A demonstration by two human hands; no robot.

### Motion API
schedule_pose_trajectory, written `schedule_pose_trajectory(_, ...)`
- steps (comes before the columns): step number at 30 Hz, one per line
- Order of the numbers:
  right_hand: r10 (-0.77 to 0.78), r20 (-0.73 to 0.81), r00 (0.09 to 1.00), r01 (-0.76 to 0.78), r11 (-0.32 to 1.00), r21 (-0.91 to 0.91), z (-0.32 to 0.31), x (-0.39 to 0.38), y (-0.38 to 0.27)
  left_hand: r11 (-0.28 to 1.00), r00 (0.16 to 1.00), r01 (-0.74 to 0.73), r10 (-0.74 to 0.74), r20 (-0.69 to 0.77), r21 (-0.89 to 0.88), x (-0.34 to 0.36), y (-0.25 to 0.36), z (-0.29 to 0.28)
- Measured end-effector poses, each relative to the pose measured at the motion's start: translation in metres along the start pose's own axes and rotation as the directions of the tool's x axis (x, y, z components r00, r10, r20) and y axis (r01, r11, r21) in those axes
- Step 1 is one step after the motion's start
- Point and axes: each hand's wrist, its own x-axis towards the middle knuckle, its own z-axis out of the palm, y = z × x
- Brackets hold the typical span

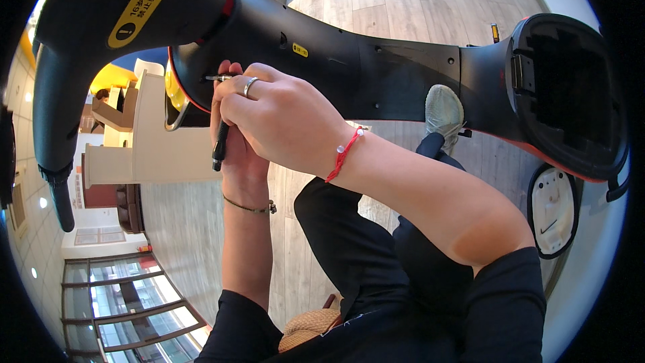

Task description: Repairing a cable or sensor connection on a scooter.

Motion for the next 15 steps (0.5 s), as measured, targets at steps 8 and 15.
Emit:
schedule_pose_trajectory(8,0.012,-0.049,0.999,-0.009,0.998,0.063,0.0004,0.0014,0.0002,0.999,1.0,-0.01,0.011,0.025,-0.032,0.0013,-0.001,-0.0019)
schedule_pose_trajectory(15,0.002,-0.014,1.0,-0.001,0.998,0.069,-0.0018,0.0025,0.0033,0.999,0.999,-0.027,0.027,0.026,-0.029,0.0002,-0.0043,0.0011)
